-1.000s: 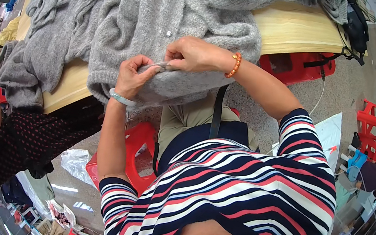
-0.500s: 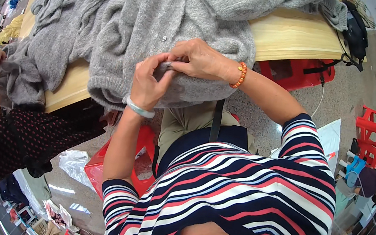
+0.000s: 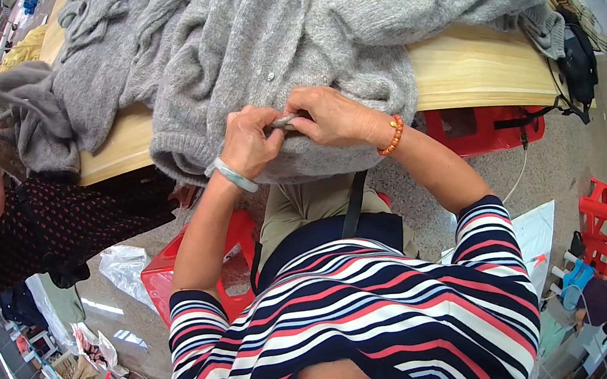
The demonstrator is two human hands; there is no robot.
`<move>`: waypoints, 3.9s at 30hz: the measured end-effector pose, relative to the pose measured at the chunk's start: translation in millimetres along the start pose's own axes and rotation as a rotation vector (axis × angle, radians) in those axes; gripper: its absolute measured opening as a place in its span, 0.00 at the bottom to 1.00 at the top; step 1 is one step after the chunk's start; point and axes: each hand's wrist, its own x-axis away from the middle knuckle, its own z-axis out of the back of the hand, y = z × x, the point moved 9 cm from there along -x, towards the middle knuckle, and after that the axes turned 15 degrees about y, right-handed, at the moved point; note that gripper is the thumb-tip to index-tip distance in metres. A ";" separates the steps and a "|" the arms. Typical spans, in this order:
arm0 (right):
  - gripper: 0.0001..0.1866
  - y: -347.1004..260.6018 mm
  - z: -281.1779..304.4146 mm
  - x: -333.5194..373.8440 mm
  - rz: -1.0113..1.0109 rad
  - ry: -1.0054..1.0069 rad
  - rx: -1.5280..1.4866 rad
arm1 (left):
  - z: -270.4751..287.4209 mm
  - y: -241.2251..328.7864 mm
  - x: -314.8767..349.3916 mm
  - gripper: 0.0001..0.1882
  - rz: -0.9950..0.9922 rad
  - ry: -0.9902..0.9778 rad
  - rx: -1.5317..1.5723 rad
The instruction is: Trim loose threads from a knitted garment using scissors.
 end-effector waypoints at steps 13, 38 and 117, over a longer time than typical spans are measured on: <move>0.09 -8.5 17.9 -1.5 0.012 0.121 -0.085 | -31.1 -49.4 -56.1 0.07 0.239 0.051 0.056; 0.09 -4.3 28.4 -0.2 0.023 0.229 -0.003 | -44.7 -39.0 -62.5 0.11 0.335 -0.283 0.085; 0.26 -85.5 21.6 -2.8 0.466 -0.159 0.037 | 107.1 126.7 46.7 0.08 -0.132 -0.093 0.779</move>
